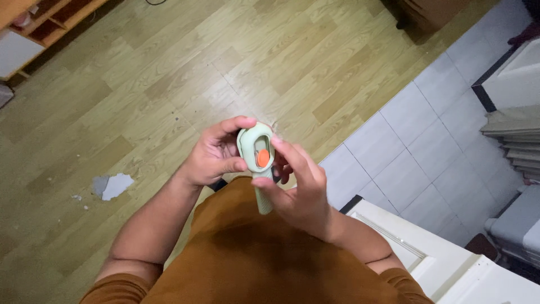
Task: Assemble a handheld lint roller and brush combo tool.
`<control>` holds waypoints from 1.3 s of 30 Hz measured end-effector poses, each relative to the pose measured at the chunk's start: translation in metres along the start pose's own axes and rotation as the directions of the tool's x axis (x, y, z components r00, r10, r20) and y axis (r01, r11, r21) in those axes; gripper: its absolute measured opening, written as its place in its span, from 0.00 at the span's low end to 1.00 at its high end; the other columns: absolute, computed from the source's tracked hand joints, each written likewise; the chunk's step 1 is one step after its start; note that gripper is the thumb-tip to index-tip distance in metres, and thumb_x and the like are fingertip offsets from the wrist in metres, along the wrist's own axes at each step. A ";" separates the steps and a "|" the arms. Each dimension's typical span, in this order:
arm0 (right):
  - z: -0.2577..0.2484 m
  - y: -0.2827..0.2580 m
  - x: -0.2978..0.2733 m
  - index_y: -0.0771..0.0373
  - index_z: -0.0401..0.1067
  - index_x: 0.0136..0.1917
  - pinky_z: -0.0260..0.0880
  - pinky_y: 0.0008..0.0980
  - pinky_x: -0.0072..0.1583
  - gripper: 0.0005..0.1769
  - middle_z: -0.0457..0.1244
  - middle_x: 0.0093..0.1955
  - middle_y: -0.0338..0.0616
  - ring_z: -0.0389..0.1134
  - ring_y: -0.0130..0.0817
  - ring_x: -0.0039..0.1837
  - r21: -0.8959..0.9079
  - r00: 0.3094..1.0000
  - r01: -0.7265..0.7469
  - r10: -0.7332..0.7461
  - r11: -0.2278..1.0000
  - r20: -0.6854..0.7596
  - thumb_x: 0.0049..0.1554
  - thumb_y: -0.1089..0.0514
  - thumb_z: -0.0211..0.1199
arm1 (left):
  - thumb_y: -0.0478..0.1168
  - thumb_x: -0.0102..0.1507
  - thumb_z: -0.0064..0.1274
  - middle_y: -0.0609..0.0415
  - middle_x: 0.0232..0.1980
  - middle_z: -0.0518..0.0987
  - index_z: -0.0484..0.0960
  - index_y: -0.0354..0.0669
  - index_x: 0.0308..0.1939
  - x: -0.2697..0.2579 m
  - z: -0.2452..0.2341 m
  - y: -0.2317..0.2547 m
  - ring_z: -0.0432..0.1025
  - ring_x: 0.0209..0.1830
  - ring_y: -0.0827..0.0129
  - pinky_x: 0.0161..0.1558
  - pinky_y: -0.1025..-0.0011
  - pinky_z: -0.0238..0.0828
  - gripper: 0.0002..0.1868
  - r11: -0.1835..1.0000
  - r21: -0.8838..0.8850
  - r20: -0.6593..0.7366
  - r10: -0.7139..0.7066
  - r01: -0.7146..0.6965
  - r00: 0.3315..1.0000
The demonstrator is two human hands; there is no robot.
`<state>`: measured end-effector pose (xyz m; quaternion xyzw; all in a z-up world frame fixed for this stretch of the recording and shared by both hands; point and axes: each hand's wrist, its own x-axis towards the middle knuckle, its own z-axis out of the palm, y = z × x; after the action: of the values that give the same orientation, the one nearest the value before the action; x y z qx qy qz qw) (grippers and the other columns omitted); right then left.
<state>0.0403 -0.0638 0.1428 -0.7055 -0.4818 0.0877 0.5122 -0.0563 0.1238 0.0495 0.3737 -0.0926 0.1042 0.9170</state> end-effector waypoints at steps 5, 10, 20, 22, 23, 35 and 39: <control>-0.010 0.010 0.004 0.59 0.70 0.69 0.71 0.22 0.45 0.22 0.64 0.54 0.43 0.67 0.24 0.45 0.051 0.998 -0.026 0.024 0.998 0.051 0.65 0.56 0.69 | 0.34 0.66 0.66 0.46 0.68 0.76 0.68 0.41 0.76 -0.002 -0.005 -0.004 0.73 0.67 0.62 0.70 0.60 0.72 0.35 0.999 -0.013 -0.009 -0.044 0.044 0.999; -0.013 0.006 0.007 0.59 0.75 0.63 0.69 0.22 0.43 0.20 0.61 0.50 0.40 0.65 0.23 0.44 -0.004 0.998 -0.035 0.035 0.999 0.061 0.59 0.58 0.74 | 0.36 0.66 0.67 0.49 0.65 0.77 0.68 0.40 0.75 -0.005 -0.001 -0.009 0.74 0.64 0.65 0.68 0.62 0.72 0.36 0.998 0.025 -0.006 -0.056 0.056 0.998; -0.012 0.011 -0.004 0.60 0.76 0.59 0.73 0.22 0.45 0.18 0.62 0.53 0.42 0.69 0.24 0.45 0.035 0.993 -0.042 0.038 0.999 0.113 0.55 0.66 0.75 | 0.43 0.64 0.68 0.54 0.62 0.76 0.66 0.36 0.76 -0.026 0.005 -0.026 0.71 0.63 0.70 0.66 0.67 0.69 0.40 0.983 0.030 -0.082 -0.176 0.179 0.981; -0.011 0.014 -0.005 0.60 0.76 0.58 0.74 0.23 0.45 0.18 0.62 0.53 0.42 0.69 0.25 0.46 0.060 0.993 -0.045 0.038 0.997 0.116 0.56 0.67 0.74 | 0.43 0.64 0.68 0.54 0.62 0.76 0.65 0.36 0.75 -0.027 0.004 -0.027 0.71 0.64 0.69 0.66 0.66 0.69 0.40 0.980 0.007 -0.099 -0.198 0.200 0.975; -0.011 0.014 -0.007 0.61 0.76 0.58 0.75 0.23 0.46 0.17 0.62 0.54 0.42 0.70 0.27 0.47 0.056 0.992 -0.032 0.025 0.998 0.127 0.56 0.67 0.74 | 0.44 0.65 0.68 0.54 0.61 0.77 0.66 0.36 0.76 -0.029 0.004 -0.030 0.71 0.63 0.69 0.67 0.66 0.69 0.40 0.981 0.017 -0.114 -0.190 0.193 0.975; -0.018 0.027 0.000 0.62 0.76 0.56 0.73 0.25 0.49 0.15 0.60 0.51 0.42 0.68 0.26 0.48 0.111 0.981 -0.101 0.080 0.989 0.178 0.56 0.67 0.73 | 0.53 0.70 0.57 0.53 0.59 0.75 0.65 0.41 0.74 -0.020 0.029 -0.043 0.70 0.61 0.70 0.66 0.67 0.67 0.34 0.985 0.108 -0.248 -0.107 0.138 0.963; -0.021 0.025 0.005 0.62 0.76 0.54 0.71 0.25 0.49 0.13 0.59 0.51 0.40 0.66 0.26 0.47 0.189 0.966 -0.174 0.131 0.966 0.221 0.56 0.66 0.74 | 0.55 0.72 0.52 0.47 0.54 0.74 0.62 0.43 0.76 -0.024 0.039 -0.049 0.73 0.46 0.64 0.45 0.63 0.79 0.34 0.985 -0.020 -0.314 -0.168 0.170 0.935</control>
<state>0.0703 -0.0734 0.1342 -0.6706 -0.4649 0.2496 0.5214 -0.0700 0.0589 0.0380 0.3623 0.0874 0.0837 0.9242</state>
